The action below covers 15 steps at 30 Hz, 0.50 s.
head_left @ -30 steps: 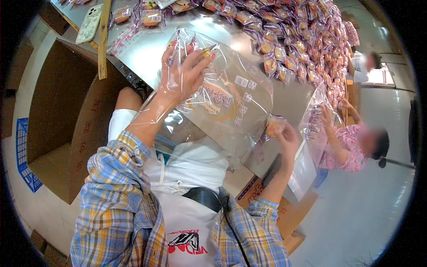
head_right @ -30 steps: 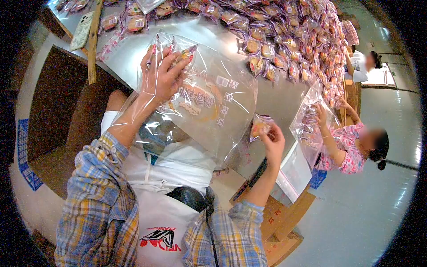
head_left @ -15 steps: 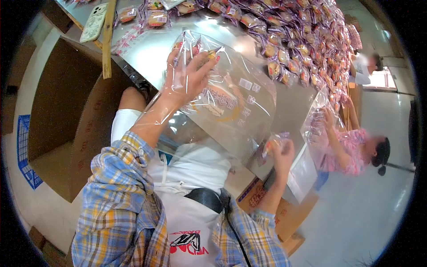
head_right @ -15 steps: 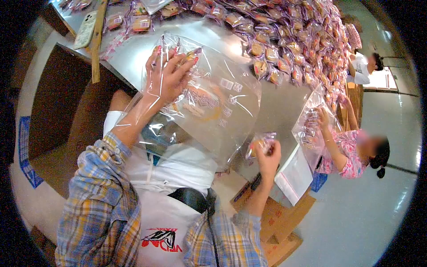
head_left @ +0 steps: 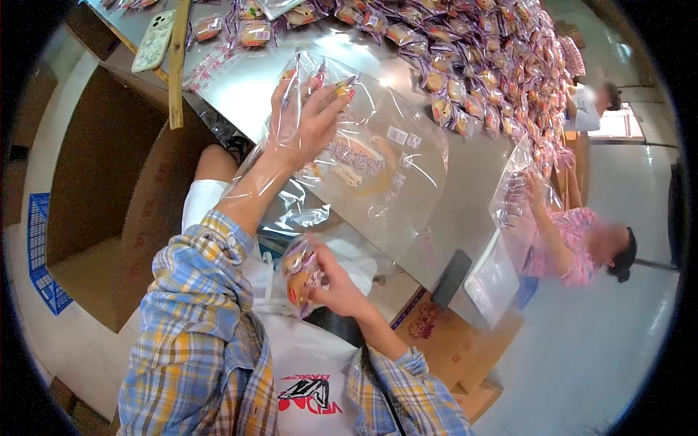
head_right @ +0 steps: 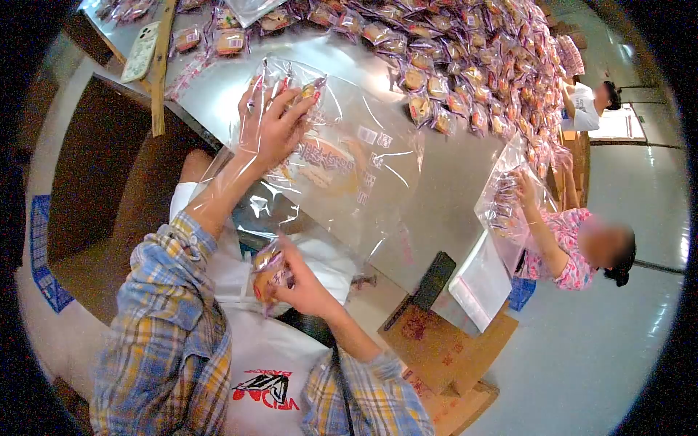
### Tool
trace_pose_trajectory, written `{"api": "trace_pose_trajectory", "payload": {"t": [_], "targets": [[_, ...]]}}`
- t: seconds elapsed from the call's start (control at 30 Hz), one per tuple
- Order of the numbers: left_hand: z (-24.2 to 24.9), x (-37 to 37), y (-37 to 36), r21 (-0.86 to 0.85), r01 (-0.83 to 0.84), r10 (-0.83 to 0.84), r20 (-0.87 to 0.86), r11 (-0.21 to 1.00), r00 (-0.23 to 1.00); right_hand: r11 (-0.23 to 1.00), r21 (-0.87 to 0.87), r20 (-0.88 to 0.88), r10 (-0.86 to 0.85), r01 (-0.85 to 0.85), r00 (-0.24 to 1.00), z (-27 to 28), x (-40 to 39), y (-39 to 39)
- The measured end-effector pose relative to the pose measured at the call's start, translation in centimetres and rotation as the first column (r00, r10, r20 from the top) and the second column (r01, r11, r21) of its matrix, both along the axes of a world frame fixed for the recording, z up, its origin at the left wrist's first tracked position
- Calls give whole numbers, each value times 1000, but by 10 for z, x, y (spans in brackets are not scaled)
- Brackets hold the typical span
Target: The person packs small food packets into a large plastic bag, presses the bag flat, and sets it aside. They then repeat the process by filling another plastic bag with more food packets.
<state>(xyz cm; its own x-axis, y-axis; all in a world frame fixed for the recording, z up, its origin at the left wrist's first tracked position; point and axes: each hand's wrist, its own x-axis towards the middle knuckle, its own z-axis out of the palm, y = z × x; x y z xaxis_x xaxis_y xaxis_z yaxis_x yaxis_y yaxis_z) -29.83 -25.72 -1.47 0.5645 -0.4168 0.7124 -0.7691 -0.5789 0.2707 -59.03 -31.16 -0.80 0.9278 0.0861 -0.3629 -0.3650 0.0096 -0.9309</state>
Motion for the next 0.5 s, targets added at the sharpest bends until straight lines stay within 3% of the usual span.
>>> {"api": "trace_pose_trajectory", "payload": {"t": [0.07, 0.13, 0.2, 0.23, 0.33, 0.37, 0.5], "targets": [[6, -3, -1, -15, -2, 2, -8, 1000, 1000, 992, -38, 41, -121, 123, 992, 28, 15, 2], [7, -4, 1, -12, 12, -13, -21, 1000, 1000, 927, -307, 193, -162, 217, 968, 48, 22, 3], [0, -2, 0, 6, 24, -24, -33, 1000, 999, 759, -564, 429, -65, 324, 901, 52, 25, 0], [0, -2, 0, -4, 28, -28, -33, 1000, 999, 603, -672, 557, 29, 430, 830, 53, 27, -3], [1, -2, 4, 3, 35, -35, -49, 999, 998, 859, -239, 253, -396, 454, 883, 75, 15, 4], [2, -2, 3, 10, 30, -30, -54, 999, 998, 825, -385, 457, -219, 414, 862, 65, 12, -3], [2, -3, -1, 0, 6, -6, -27, 1000, 1000, 689, -676, 402, 45, 263, 915, 102, 16, 11]]}}
